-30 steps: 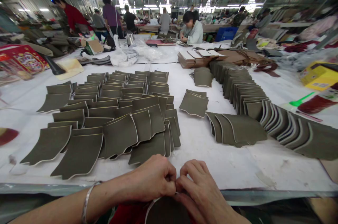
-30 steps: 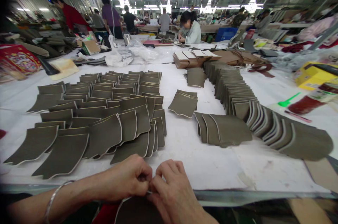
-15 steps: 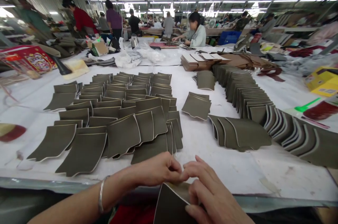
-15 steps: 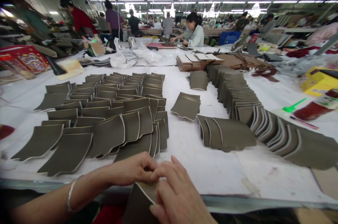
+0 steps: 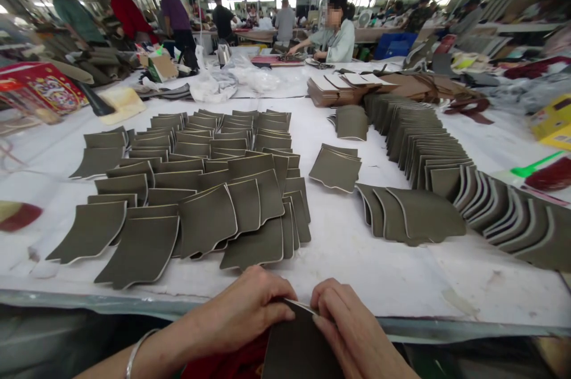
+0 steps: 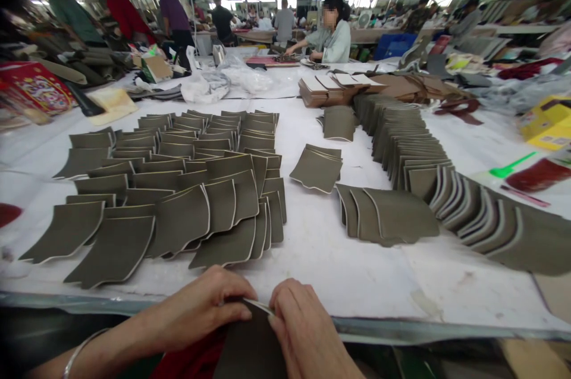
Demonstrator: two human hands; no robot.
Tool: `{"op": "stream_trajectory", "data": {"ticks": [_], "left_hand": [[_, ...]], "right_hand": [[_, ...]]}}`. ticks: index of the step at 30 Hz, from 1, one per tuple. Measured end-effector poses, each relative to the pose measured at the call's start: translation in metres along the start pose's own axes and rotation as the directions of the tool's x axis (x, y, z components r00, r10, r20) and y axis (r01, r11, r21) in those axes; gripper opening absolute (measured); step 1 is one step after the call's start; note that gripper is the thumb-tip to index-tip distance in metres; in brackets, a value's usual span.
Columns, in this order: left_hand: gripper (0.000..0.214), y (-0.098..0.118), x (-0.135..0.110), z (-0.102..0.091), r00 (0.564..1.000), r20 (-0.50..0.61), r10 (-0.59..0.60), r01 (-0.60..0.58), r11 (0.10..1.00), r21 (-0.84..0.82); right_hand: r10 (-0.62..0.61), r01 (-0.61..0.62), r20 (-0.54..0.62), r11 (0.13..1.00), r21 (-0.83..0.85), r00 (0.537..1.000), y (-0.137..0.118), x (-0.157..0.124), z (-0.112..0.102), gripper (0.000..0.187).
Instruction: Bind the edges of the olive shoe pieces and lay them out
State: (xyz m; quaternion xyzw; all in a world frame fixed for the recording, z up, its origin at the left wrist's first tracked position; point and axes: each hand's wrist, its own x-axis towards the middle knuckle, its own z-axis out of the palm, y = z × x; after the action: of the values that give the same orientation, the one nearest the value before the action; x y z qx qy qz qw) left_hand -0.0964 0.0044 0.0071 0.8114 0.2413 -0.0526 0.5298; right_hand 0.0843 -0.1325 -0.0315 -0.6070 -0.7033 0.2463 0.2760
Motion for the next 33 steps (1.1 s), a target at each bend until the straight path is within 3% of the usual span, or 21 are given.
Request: {"op": "stream_trajectory", "data": {"ticks": [13,16,19,21,25,30,33], "left_hand": [[0.012,-0.007,0.003,0.004,1.0,-0.002,-0.025,0.024,0.995,-0.097],[0.013,-0.009,0.003,0.006,1.0,0.006,-0.011,0.012,0.993,-0.117],[0.015,-0.011,0.004,0.009,1.0,0.013,-0.008,0.009,0.992,-0.123],[0.018,-0.013,0.005,0.011,1.0,0.005,-0.014,0.015,0.995,-0.096],[0.021,-0.015,0.005,0.02,0.999,-0.025,-0.025,0.025,0.999,0.019],[0.015,-0.014,0.005,0.033,0.998,-0.031,-0.048,0.052,0.985,0.165],[0.02,-0.017,0.005,0.036,0.999,-0.031,-0.037,0.041,0.988,0.149]], "right_hand": [[0.069,-0.072,0.019,0.985,0.159,0.997,0.001,0.001,0.0,0.016],[0.084,-0.09,0.059,0.99,0.11,0.995,0.0,0.004,-0.004,0.024],[0.014,-0.014,0.121,1.0,0.004,0.993,-0.003,0.008,-0.004,0.023],[-0.018,0.025,0.119,0.998,-0.06,0.993,-0.002,0.009,0.0,0.014],[-0.049,0.06,0.099,0.991,-0.116,0.994,0.005,0.007,0.013,0.017],[0.003,0.015,0.186,0.995,-0.098,0.983,0.007,0.004,0.018,0.023],[0.049,-0.029,0.229,0.996,-0.087,0.972,0.009,-0.001,0.011,0.027]]}}
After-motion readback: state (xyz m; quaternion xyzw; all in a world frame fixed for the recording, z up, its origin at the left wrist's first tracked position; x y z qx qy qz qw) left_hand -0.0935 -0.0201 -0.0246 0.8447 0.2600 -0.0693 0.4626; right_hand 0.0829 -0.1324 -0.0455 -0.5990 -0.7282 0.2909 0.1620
